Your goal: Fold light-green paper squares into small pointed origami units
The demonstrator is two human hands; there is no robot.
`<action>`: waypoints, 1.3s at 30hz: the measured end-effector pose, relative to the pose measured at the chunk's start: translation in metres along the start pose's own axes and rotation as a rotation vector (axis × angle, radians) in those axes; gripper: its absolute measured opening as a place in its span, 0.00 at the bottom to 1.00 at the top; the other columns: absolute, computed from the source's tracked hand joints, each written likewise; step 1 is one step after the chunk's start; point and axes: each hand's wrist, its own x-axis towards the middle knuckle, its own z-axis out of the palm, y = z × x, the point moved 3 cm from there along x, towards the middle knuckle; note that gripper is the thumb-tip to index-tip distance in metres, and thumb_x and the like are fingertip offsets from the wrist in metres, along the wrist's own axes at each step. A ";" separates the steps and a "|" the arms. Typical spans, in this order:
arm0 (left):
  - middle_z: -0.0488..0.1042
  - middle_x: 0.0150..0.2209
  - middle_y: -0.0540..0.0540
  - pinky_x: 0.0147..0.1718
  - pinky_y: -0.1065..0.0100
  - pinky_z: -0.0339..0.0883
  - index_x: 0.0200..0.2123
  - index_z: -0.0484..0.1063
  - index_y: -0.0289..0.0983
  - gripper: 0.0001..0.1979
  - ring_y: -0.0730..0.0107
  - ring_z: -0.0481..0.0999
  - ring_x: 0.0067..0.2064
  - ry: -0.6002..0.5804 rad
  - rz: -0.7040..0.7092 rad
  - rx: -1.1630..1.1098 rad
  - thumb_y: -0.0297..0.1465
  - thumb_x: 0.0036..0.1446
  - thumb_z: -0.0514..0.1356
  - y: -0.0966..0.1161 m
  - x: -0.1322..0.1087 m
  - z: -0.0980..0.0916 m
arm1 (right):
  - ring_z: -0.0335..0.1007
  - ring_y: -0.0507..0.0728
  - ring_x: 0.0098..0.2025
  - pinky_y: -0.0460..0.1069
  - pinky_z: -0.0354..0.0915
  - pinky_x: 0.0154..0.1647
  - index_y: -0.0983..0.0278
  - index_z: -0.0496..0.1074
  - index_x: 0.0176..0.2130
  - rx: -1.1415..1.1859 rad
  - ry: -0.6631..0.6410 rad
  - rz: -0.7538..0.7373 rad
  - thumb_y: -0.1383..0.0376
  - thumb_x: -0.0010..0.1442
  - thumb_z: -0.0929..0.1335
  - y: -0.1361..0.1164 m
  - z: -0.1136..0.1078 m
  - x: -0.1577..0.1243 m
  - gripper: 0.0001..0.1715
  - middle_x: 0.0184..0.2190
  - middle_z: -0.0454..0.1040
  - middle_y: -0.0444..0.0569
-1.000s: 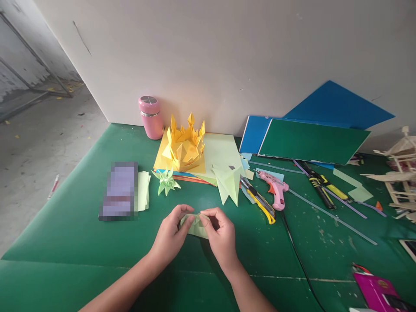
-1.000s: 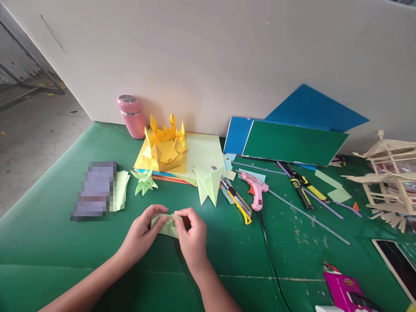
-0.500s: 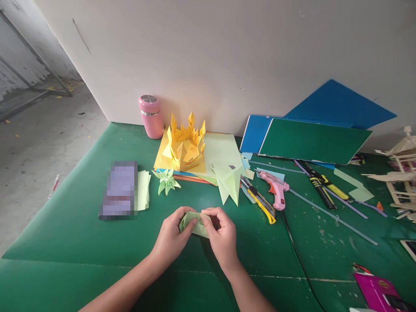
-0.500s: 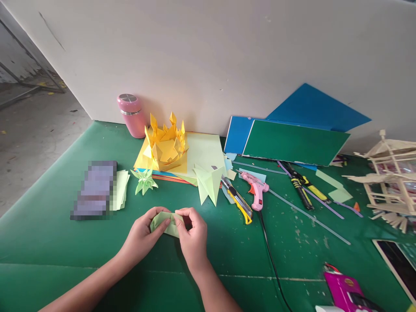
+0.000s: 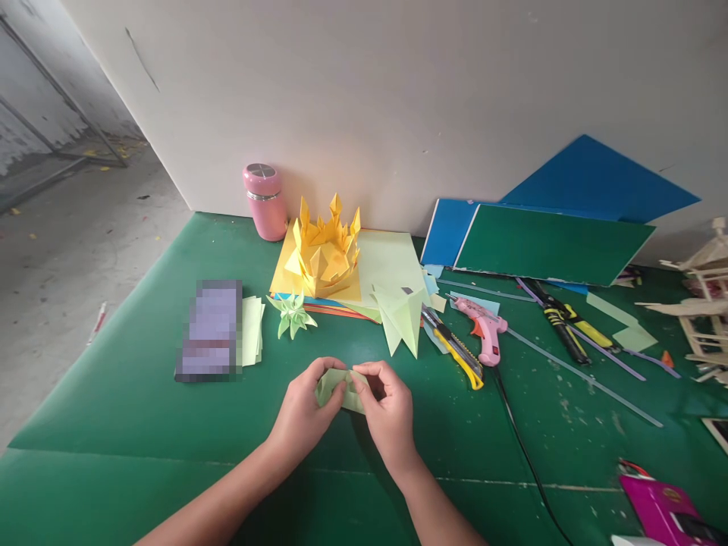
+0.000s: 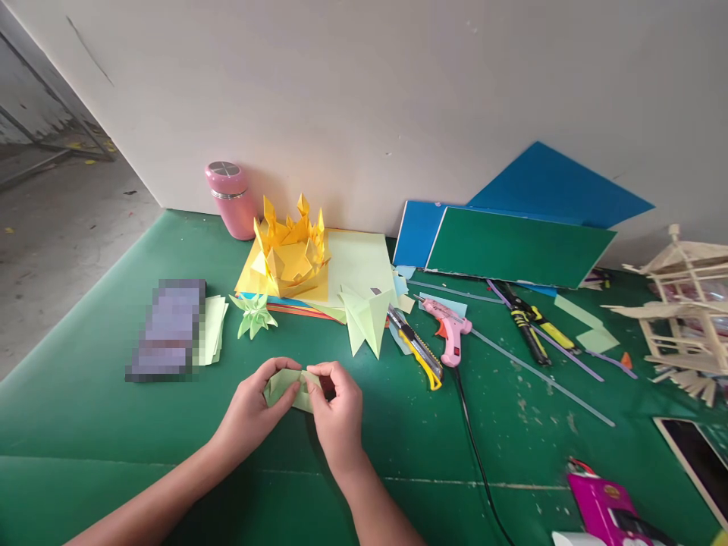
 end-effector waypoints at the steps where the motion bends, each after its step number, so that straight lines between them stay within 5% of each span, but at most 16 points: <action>1: 0.77 0.33 0.50 0.32 0.67 0.70 0.36 0.68 0.41 0.07 0.67 0.76 0.32 0.006 -0.006 -0.003 0.31 0.52 0.54 -0.001 0.000 0.000 | 0.73 0.55 0.29 0.47 0.70 0.29 0.63 0.72 0.31 -0.005 0.002 -0.004 0.64 0.56 0.67 0.000 0.000 0.000 0.05 0.27 0.77 0.47; 11: 0.72 0.27 0.54 0.23 0.71 0.65 0.39 0.64 0.41 0.10 0.72 0.69 0.23 0.054 -0.064 0.005 0.31 0.50 0.55 -0.006 -0.001 0.001 | 0.73 0.54 0.29 0.46 0.70 0.30 0.63 0.71 0.33 0.022 -0.079 -0.011 0.66 0.55 0.65 -0.005 0.003 0.001 0.05 0.28 0.75 0.47; 22: 0.73 0.29 0.52 0.26 0.70 0.66 0.37 0.66 0.41 0.07 0.70 0.72 0.27 0.018 -0.036 0.031 0.33 0.53 0.54 -0.005 -0.001 -0.001 | 0.74 0.56 0.35 0.48 0.70 0.36 0.63 0.72 0.34 0.120 -0.099 0.146 0.65 0.54 0.65 0.004 0.003 0.002 0.07 0.32 0.77 0.49; 29: 0.72 0.26 0.53 0.24 0.71 0.64 0.38 0.66 0.41 0.08 0.70 0.69 0.25 0.004 -0.058 0.033 0.35 0.57 0.51 -0.008 0.000 -0.001 | 0.72 0.55 0.31 0.47 0.68 0.33 0.62 0.71 0.32 0.071 -0.086 0.120 0.65 0.55 0.65 0.005 0.001 0.002 0.05 0.29 0.76 0.47; 34: 0.74 0.30 0.51 0.25 0.70 0.64 0.37 0.66 0.41 0.07 0.70 0.69 0.25 0.008 -0.020 0.047 0.34 0.56 0.51 -0.007 0.001 0.000 | 0.73 0.57 0.39 0.48 0.69 0.39 0.62 0.71 0.32 0.123 -0.104 0.096 0.64 0.56 0.65 0.008 0.002 0.001 0.05 0.35 0.77 0.50; 39: 0.74 0.31 0.51 0.24 0.70 0.63 0.37 0.66 0.41 0.08 0.71 0.68 0.23 0.002 -0.006 0.078 0.34 0.57 0.51 -0.007 0.000 0.001 | 0.73 0.55 0.32 0.47 0.68 0.33 0.62 0.71 0.31 0.069 -0.088 0.098 0.64 0.55 0.65 0.009 0.002 0.001 0.05 0.29 0.76 0.48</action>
